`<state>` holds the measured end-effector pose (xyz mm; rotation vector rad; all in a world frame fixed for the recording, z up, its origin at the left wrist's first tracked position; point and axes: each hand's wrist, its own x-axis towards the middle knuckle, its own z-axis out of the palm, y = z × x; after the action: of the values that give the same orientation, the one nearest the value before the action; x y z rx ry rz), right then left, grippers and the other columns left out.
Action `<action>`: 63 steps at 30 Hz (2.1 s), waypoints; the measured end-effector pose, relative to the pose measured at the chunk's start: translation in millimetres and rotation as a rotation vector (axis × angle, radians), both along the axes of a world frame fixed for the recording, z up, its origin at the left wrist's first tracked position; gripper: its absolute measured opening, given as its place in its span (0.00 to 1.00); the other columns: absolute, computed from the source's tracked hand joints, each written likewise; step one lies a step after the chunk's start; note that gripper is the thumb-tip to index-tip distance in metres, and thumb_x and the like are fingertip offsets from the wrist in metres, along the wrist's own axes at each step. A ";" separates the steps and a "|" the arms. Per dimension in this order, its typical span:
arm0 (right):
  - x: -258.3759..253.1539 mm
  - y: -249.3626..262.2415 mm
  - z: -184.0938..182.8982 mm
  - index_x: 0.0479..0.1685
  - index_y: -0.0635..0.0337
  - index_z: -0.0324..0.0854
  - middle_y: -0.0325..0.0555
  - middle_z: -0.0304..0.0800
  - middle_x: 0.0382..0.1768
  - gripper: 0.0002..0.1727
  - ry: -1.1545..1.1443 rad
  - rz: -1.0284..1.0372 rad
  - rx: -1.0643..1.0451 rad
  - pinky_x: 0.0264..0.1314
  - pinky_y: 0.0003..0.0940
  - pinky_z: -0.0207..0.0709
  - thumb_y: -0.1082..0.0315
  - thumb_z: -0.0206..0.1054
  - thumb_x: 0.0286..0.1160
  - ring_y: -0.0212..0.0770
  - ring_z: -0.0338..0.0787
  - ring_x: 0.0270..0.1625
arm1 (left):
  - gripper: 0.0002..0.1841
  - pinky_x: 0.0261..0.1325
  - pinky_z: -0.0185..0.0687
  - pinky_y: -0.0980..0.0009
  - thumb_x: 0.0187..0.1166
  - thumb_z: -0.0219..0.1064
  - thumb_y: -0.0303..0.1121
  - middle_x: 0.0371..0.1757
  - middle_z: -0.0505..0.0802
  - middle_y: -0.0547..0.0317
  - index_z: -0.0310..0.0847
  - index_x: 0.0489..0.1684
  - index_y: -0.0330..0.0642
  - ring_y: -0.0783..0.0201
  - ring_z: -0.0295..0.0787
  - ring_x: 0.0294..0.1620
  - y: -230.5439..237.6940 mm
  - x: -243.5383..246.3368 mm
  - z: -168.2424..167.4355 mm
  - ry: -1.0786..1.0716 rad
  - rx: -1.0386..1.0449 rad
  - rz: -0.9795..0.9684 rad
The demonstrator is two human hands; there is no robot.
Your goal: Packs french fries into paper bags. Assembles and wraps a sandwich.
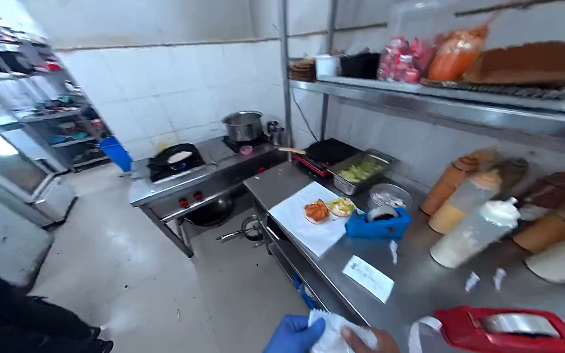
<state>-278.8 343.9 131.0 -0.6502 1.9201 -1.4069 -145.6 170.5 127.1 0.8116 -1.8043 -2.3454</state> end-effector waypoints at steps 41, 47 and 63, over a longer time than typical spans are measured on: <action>-7.5 -31.5 -19.4 0.48 0.61 0.95 0.42 0.98 0.51 0.21 0.013 -0.722 -0.138 0.57 0.34 0.90 0.89 0.65 0.61 0.31 0.95 0.52 | 0.26 0.63 0.86 0.50 0.89 0.38 0.43 0.66 0.91 0.46 0.81 0.60 0.37 0.50 0.90 0.64 -98.1 -195.7 -24.1 -0.086 0.483 -0.767; -18.1 0.6 -14.8 0.36 0.59 0.96 0.44 0.97 0.55 0.19 0.156 -0.553 -0.116 0.61 0.35 0.88 0.88 0.65 0.54 0.33 0.93 0.60 | 0.27 0.60 0.89 0.49 0.81 0.68 0.54 0.54 0.95 0.46 0.84 0.63 0.38 0.51 0.93 0.56 -51.8 -199.5 15.3 -0.435 0.095 -1.083; -23.7 12.6 5.5 0.44 0.64 0.80 0.46 0.95 0.36 0.10 -0.365 -0.883 -0.297 0.39 0.31 0.86 0.82 0.72 0.68 0.35 0.92 0.35 | 0.14 0.58 0.92 0.53 0.80 0.70 0.33 0.48 0.96 0.46 0.84 0.57 0.34 0.53 0.95 0.52 -11.1 -170.2 22.0 -0.401 0.232 -0.764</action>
<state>-302.5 356.4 136.4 0.3999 1.7613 -2.1772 -315.9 159.4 149.2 0.7447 -2.3583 -3.0786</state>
